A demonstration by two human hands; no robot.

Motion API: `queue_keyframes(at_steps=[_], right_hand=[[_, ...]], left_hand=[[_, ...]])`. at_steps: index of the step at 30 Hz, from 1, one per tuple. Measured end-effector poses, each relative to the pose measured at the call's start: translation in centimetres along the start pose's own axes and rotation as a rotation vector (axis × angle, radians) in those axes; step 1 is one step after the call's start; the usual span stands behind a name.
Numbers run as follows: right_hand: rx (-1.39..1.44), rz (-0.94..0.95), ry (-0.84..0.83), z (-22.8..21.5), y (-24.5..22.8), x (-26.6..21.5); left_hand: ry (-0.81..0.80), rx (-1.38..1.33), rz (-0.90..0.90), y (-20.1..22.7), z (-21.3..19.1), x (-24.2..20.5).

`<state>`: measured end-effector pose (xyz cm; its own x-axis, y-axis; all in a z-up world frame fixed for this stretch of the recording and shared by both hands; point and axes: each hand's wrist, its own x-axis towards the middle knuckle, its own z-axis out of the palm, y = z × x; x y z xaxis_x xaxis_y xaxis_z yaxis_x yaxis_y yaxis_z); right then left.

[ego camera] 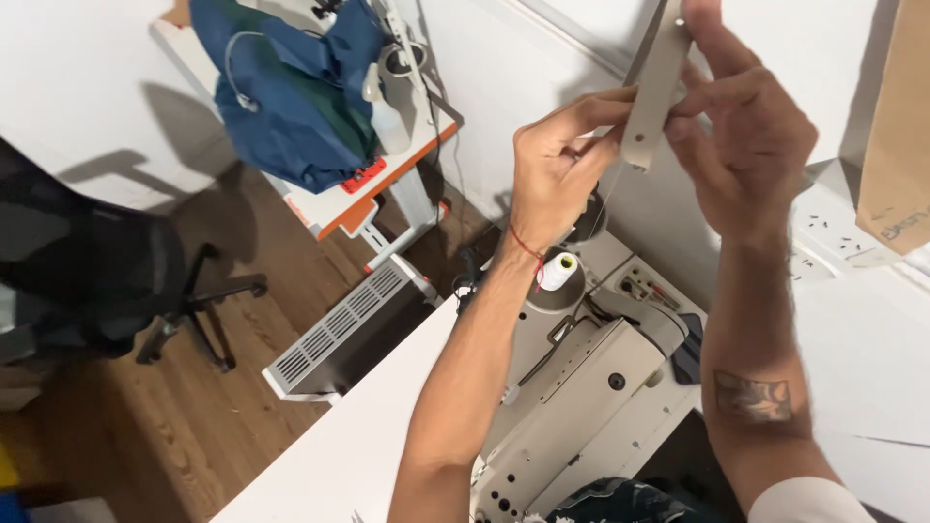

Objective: Preparing a sewing machine and inspecting finished leather and fabric bags.

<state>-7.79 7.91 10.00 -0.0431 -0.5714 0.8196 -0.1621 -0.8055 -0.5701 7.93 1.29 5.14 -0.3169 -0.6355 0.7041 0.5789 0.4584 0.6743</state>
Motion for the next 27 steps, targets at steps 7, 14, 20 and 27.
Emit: queue_keyframes(at_steps=[7, 14, 20, 27], right_hand=[[-0.147, 0.013, -0.086, -0.1, -1.6, -0.7], [-0.511, -0.046, -0.044, 1.2, -3.6, -0.2], [-0.408, -0.092, -0.018, 1.0, -4.4, -0.3], [-0.528, -0.321, 0.096, 0.0, -1.0, -1.8]], left_hand=[[0.02, -0.024, -0.076, 0.4, 0.0, 0.0], [0.024, -0.074, -0.063, 1.0, 0.3, 0.3], [0.041, -0.065, -0.119, 0.4, 0.2, 0.2], [0.141, -0.045, -0.111, 1.1, 0.4, -0.4]])
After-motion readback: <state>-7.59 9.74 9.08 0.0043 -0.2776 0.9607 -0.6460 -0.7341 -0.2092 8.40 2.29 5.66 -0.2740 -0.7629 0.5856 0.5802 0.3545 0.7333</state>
